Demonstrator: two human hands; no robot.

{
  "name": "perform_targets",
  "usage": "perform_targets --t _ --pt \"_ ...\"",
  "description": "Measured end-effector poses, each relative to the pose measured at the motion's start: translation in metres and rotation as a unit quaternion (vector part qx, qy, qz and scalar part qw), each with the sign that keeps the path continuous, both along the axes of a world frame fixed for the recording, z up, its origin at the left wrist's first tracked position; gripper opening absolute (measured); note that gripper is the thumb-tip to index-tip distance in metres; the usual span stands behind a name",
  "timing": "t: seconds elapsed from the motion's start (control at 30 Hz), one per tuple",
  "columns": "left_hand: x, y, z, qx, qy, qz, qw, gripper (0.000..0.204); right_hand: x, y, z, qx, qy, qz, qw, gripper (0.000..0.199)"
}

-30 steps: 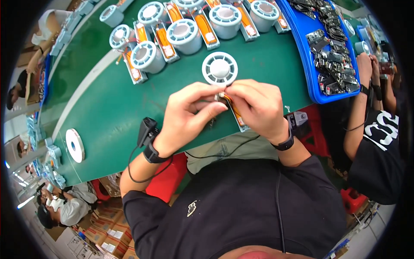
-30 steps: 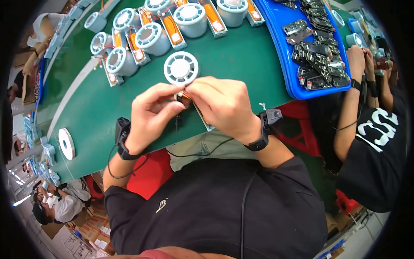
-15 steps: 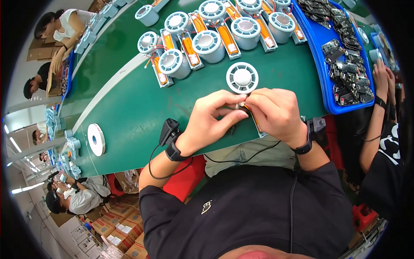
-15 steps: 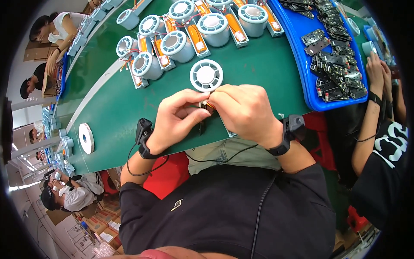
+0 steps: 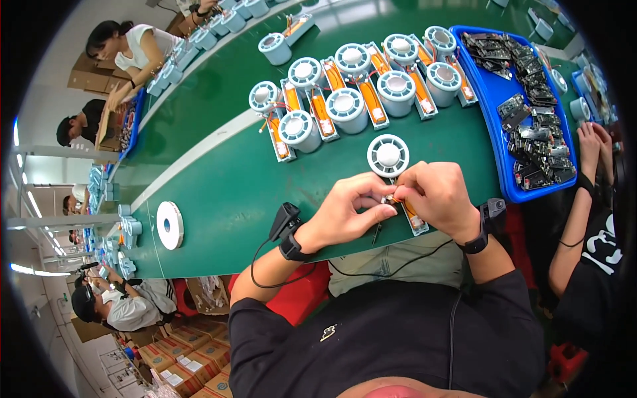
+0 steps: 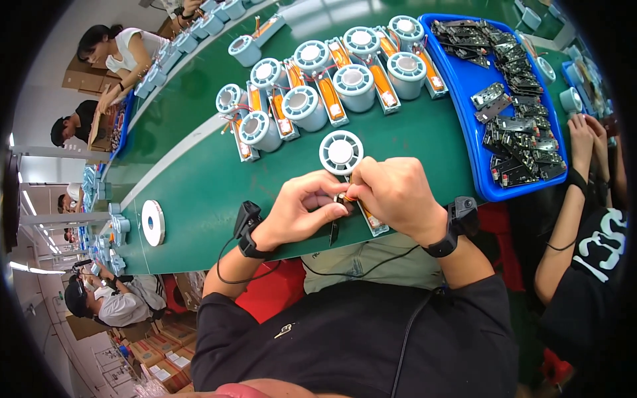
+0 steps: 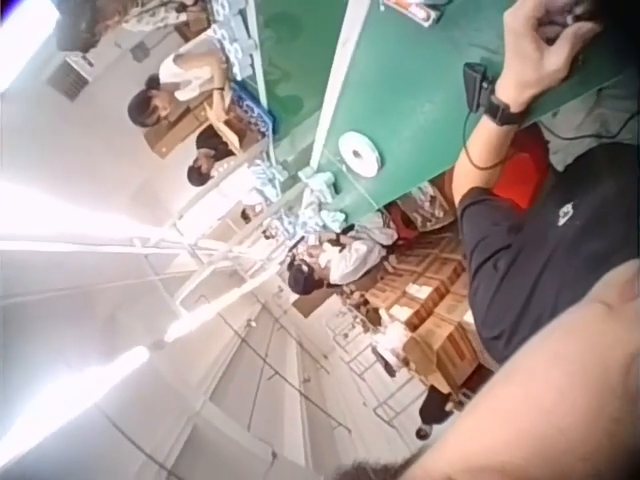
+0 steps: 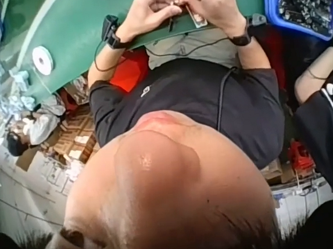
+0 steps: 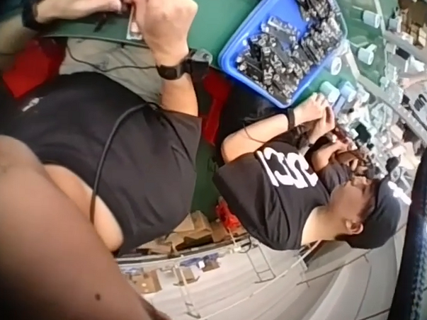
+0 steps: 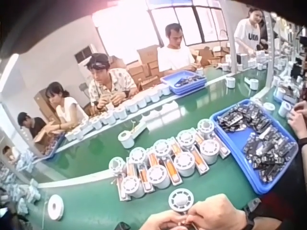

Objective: The person assembles a handheld fan by connecting wires from a fan housing to a circuit board and fitting the board into the handle. They then press a fan cover onto the housing and place the completed unit on the table before repeating the process.

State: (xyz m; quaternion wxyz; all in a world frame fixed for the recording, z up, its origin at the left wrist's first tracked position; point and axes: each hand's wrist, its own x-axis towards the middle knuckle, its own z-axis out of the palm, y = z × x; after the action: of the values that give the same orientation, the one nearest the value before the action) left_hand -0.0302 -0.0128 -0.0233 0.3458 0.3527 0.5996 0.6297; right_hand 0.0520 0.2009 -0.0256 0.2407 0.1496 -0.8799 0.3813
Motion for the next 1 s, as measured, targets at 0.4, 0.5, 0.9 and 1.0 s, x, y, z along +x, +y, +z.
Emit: perform_targets --t 0.4,0.5,0.9,1.0 --pt "-0.082 0.002 0.111 -0.188 0.391 0.197 0.879 0.018 0.01 -0.004 -0.01 -0.038 0.02 -0.069 0.997 0.009" --pt "-0.234 0.007 0.086 -0.229 0.528 0.279 0.769 0.055 0.015 -0.018 -0.009 -0.101 -0.014 -0.064 0.993 0.007" --pt "-0.305 -0.052 0.077 -0.417 0.577 0.204 0.672 0.064 0.018 -0.009 -0.014 -0.15 -0.052 -0.031 0.987 0.005" --pt "-0.228 -0.09 0.096 -0.508 0.342 0.253 0.749 0.062 0.02 -0.003 -0.016 -0.175 -0.047 -0.051 0.982 0.006"
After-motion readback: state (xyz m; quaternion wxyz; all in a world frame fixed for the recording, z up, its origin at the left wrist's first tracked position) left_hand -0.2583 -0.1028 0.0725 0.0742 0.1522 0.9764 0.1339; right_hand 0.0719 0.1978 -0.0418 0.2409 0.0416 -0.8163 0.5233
